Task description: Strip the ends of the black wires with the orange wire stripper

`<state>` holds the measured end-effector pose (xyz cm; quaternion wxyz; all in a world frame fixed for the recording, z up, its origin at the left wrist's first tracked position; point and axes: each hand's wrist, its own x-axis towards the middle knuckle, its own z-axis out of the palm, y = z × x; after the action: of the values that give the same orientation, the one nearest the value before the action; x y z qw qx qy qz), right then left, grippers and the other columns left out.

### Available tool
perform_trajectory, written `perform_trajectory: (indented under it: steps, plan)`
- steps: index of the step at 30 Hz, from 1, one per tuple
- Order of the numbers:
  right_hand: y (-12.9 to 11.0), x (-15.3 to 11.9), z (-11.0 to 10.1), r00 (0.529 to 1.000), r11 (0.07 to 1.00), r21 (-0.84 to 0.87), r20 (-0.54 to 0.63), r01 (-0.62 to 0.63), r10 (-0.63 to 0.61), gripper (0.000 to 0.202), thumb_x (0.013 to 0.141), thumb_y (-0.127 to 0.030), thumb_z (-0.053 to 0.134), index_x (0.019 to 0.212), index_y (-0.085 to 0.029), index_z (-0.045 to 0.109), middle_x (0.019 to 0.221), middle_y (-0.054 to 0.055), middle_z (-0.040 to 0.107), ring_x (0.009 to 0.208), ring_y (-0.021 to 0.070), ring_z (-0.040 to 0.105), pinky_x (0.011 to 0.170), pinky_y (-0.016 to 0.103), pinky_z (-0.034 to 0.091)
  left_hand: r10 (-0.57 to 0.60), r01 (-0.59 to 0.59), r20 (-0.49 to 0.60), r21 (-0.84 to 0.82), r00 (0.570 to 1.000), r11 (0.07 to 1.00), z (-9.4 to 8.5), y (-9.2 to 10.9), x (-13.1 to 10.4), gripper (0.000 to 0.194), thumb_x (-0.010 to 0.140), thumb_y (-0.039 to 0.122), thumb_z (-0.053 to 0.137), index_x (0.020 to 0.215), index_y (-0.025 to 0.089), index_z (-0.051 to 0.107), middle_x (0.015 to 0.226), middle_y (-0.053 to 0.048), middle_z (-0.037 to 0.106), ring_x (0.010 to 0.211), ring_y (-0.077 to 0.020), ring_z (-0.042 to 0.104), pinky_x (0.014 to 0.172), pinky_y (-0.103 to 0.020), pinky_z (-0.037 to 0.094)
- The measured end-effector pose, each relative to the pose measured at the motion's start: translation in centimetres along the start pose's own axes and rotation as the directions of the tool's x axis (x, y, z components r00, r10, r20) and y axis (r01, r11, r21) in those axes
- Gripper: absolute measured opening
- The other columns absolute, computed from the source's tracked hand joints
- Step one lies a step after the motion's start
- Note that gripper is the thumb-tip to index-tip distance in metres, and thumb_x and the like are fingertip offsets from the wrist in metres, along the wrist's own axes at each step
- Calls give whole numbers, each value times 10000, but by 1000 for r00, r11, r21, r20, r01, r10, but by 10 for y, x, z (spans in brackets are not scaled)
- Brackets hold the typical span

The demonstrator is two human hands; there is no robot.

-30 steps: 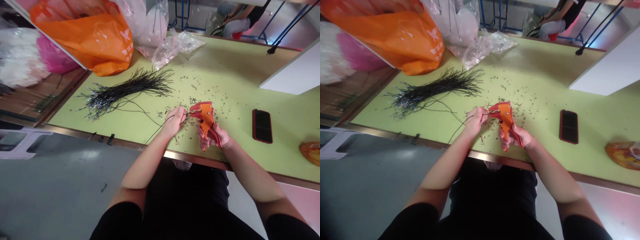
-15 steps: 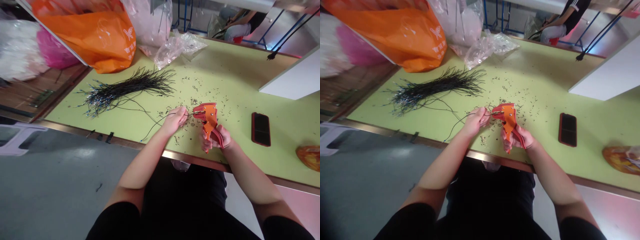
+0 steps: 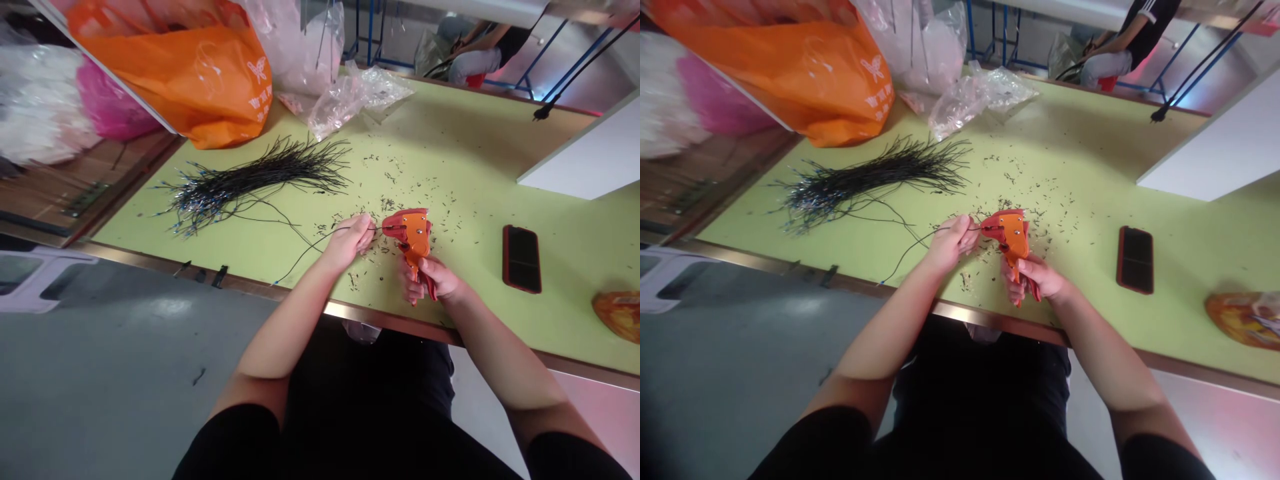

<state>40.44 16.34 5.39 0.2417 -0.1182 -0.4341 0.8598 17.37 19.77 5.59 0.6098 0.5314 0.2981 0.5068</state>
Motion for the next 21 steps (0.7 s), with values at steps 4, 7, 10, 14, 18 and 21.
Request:
perform_trajectory:
  steps: [4, 7, 10, 14, 18, 21]
  plan:
    - [6, 6, 6, 998, 998, -36, -33, 61, -62, 551, 980, -683, 755, 800, -221, 514, 589, -96, 473, 443, 83, 415, 455, 223, 491, -2, 2, -2, -1, 1000, 1000, 3, 3, 0, 774, 900, 898, 632, 565, 230, 430, 471, 66, 335, 443, -93, 326, 478, -270, 307]
    - [13, 11, 10, 994, 995, -50, -66, 83, -86, 565, 974, -679, 763, 764, -230, 491, 552, -112, 434, 411, 77, 366, 412, 201, 446, -2, 2, -29, -2, 1000, 1000, 5, 5, 0, 801, 857, 954, 612, 569, 233, 415, 464, 73, 318, 438, -91, 314, 471, -271, 296]
    - [18, 13, 13, 989, 992, -58, -92, 114, -119, 565, 973, -669, 767, 745, -233, 489, 518, -122, 420, 376, 72, 329, 374, 193, 413, 7, -9, -52, -25, 999, 1000, 6, 5, -1, 817, 844, 991, 563, 581, 236, 392, 461, 80, 301, 426, -85, 296, 454, -269, 287]
    - [20, 13, 14, 986, 987, -85, -87, 135, -143, 530, 990, -646, 760, 762, -231, 520, 529, -112, 441, 373, 78, 352, 370, 206, 425, 13, -21, -77, -100, 997, 995, 6, 5, 1, 818, 838, 991, 569, 587, 239, 366, 457, 82, 283, 408, -83, 296, 431, -271, 285]
    - [19, 14, 15, 987, 986, -92, -57, 141, -147, 520, 993, -658, 752, 813, -232, 514, 587, -115, 459, 401, 72, 364, 409, 205, 439, -26, 7, -102, -187, 994, 982, 13, 8, 2, 834, 856, 990, 542, 573, 234, 330, 425, 93, 236, 375, -70, 258, 412, -258, 262]
    - [21, 15, 16, 986, 981, -126, -59, 147, -155, 535, 969, -697, 758, 849, -227, 532, 615, -108, 469, 443, 79, 398, 454, 217, 451, -43, 20, -93, -240, 995, 971, 19, 12, 2, 838, 892, 980, 490, 570, 230, 298, 415, 99, 204, 361, -60, 220, 397, -248, 251]
